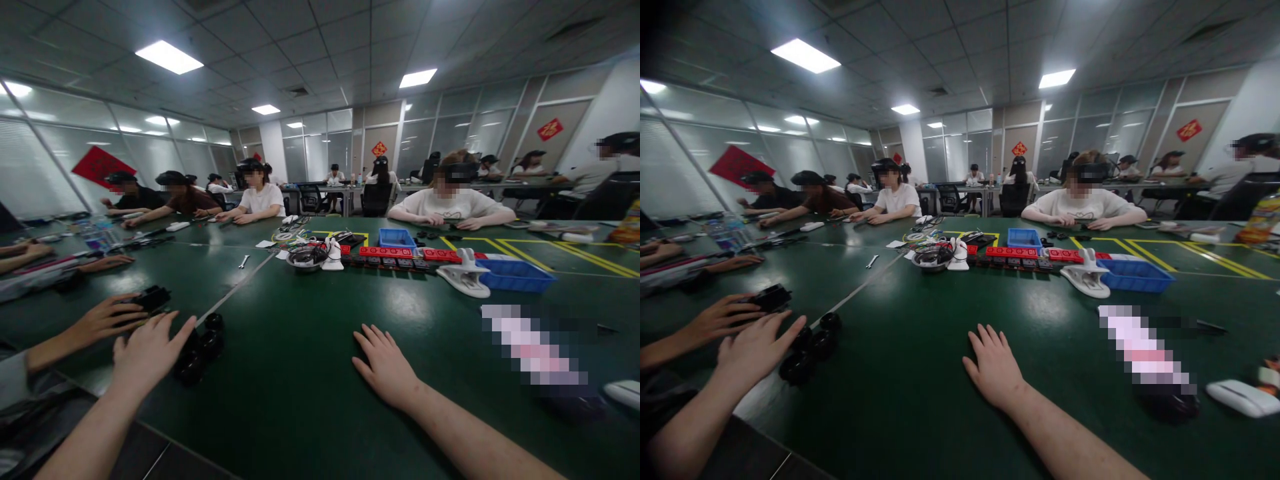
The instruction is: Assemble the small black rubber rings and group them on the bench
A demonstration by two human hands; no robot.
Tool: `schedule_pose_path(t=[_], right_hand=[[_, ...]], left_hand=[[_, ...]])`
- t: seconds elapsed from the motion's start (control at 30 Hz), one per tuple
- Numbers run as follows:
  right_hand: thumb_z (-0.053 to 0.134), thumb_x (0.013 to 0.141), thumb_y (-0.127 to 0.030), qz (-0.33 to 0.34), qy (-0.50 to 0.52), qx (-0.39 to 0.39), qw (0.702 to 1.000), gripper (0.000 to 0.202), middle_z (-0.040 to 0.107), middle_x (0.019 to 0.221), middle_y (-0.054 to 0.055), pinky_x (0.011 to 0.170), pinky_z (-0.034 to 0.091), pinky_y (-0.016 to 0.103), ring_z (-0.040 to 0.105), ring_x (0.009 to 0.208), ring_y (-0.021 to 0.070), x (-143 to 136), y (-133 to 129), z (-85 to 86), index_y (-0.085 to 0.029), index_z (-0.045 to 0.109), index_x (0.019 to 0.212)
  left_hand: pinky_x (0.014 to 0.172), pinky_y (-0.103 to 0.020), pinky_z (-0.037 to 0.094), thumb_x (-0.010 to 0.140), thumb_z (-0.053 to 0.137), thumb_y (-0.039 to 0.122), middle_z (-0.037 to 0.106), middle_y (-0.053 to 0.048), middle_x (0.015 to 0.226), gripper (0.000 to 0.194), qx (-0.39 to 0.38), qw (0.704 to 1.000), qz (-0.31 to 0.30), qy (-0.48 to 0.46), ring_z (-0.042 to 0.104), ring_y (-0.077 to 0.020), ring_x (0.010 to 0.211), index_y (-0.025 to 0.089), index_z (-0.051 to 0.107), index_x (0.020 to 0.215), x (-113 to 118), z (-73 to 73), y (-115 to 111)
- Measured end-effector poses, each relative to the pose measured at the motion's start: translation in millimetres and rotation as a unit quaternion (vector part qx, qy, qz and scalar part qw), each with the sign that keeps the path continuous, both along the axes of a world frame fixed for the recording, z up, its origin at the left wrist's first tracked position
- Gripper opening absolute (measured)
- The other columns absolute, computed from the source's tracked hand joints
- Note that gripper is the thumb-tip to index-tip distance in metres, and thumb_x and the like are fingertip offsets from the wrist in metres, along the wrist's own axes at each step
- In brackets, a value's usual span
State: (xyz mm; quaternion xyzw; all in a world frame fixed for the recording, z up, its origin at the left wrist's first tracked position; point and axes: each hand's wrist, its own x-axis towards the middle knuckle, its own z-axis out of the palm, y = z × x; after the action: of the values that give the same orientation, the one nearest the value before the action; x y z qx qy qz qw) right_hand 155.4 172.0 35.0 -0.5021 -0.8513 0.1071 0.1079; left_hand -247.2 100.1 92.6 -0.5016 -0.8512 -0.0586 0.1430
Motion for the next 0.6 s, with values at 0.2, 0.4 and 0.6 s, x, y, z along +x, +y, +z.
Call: schedule_pose_path(t=[0.2, 0.4, 0.6], right_hand=[[0.038, 0.084, -0.045, 0.004, -0.001, 0.018, 1.0, 0.054, 0.031, 0.138, 0.011, 0.104, 0.018, 0.047, 0.023, 0.128, 0.0275, 1, 0, -2.5, -0.016, 0.04, 0.129], [0.04, 0.084, -0.044, 0.003, -0.003, 0.012, 1.0, 0.054, 0.032, 0.138, 0.013, 0.104, 0.017, 0.047, 0.023, 0.128, 0.028, 0, -1, 1.2, -0.015, 0.04, 0.129], [0.04, 0.083, -0.044, 0.004, 0.008, 0.002, 1.0, 0.054, 0.031, 0.138, 0.011, 0.104, 0.017, 0.048, 0.023, 0.128, 0.0277, 2, 0, 1.7, -0.017, 0.04, 0.129]], left_hand=[[0.076, -0.041, 0.04, 0.085, 0.019, 0.053, 0.059, -0.015, 0.095, 0.054, 0.025, 0.999, 0.014, 0.015, 0.054, -0.0314, 0.092, 0.016, 0.057, 0.095, 42, -8.5, -24], [0.067, -0.035, 0.043, 0.084, 0.019, 0.053, 0.065, -0.011, 0.082, 0.056, -0.061, 0.991, 0.025, -0.119, 0.06, -0.0307, 0.083, 0.02, 0.064, 0.083, 42, 4.8, -16], [0.073, -0.039, 0.044, 0.083, 0.019, 0.053, 0.066, -0.012, 0.088, 0.058, -0.044, 0.983, 0.019, -0.175, 0.059, -0.0312, 0.088, 0.021, 0.066, 0.091, 32, -0.2, -21]])
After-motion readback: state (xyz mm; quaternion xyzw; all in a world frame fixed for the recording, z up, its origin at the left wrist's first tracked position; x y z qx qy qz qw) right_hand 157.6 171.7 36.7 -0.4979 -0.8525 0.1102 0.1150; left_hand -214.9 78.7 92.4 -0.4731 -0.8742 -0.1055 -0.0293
